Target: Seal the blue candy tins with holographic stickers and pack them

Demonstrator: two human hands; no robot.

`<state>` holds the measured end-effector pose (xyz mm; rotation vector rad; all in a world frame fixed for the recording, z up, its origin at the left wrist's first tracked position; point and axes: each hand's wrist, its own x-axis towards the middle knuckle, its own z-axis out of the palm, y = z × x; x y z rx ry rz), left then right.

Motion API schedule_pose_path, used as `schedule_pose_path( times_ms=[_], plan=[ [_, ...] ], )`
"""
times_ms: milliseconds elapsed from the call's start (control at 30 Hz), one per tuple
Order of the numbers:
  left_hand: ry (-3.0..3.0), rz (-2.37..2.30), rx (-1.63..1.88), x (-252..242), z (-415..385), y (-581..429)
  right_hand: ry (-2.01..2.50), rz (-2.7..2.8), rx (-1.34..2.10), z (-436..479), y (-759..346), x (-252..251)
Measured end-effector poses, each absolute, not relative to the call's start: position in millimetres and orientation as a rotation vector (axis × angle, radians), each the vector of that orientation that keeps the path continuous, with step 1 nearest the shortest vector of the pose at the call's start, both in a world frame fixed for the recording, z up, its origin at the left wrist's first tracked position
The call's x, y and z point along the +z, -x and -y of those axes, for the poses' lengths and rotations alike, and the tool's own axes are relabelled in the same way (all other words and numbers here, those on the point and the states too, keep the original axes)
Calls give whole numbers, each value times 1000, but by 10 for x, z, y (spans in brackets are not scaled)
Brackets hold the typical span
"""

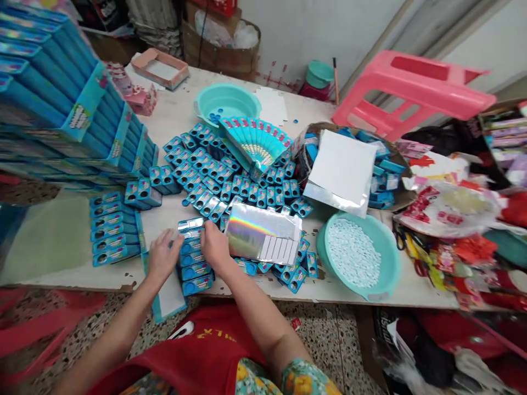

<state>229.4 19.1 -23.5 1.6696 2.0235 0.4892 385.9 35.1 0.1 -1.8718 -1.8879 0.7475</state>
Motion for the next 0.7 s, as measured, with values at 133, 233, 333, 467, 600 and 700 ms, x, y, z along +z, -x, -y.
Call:
schedule_pose_path(
  times_ms=[133, 233, 333, 467, 600, 700],
  plan=[
    [-2016, -1666, 907, 195, -568, -2950, 1705, 1509, 395, -48, -4727, 249],
    [-2228, -1290, 758, 349, -897, -3881, 1797, 1308, 76, 10, -5483, 259],
    [-2362, -1075, 443, 270, -1134, -4736, 1932, 1337, -138, -73, -6063, 92],
    [-2344, -1024, 149, 14, -1248, -5238, 2099, 1558, -204, -176, -6385, -184],
    [-2347, -1041, 133, -101, -1262, -5229, 2186, 1734, -207, -167, -6362, -303],
    [-2341, -1066, 126, -102, -1273, -5201, 2196, 1804, -203, -109, -6283, -321]
  ],
)
